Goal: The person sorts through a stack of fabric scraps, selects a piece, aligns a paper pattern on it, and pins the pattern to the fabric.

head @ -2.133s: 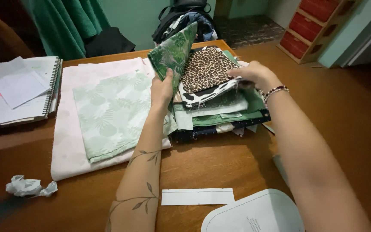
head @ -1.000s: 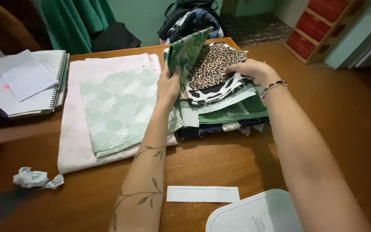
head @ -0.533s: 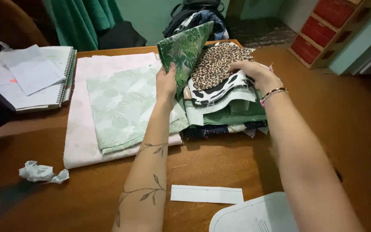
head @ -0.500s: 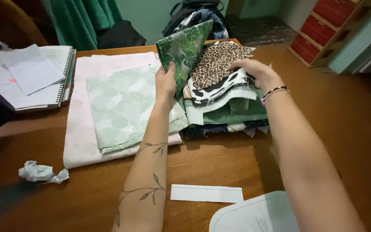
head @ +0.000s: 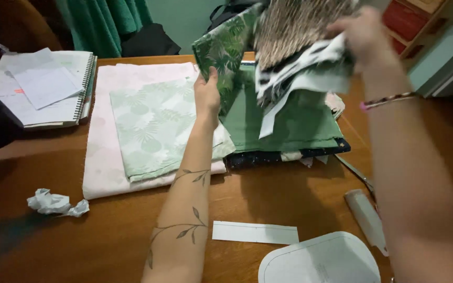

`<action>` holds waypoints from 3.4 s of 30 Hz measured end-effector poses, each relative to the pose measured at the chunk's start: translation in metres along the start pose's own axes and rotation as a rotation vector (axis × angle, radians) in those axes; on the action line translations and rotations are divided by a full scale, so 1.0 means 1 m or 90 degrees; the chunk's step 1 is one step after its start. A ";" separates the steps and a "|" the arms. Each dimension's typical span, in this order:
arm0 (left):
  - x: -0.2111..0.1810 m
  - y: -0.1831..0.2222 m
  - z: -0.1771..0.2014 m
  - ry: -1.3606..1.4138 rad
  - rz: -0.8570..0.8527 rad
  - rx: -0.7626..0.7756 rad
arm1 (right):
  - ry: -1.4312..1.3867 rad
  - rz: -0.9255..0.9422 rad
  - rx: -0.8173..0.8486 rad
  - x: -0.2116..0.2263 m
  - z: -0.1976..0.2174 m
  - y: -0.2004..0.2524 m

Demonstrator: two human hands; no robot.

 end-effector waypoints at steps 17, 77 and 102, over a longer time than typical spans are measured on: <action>0.089 0.054 -0.117 -0.881 -0.535 0.168 | -0.491 0.119 0.230 0.099 -0.210 0.058; 0.048 0.088 -0.130 -0.636 -0.690 0.375 | 0.580 0.416 0.030 -0.158 -0.013 0.039; 0.085 0.016 -0.079 -0.270 -0.096 0.058 | 0.195 -0.149 0.128 -0.206 0.032 0.042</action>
Point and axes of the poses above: each hand's wrist, its own y-axis away from the middle knuckle, its own z-axis out of the back of the hand, x = y × z, the point moved 9 cm from there along -y, towards the middle knuckle, and after that the axes turned 6 degrees about -z, right-handed, at the moved point
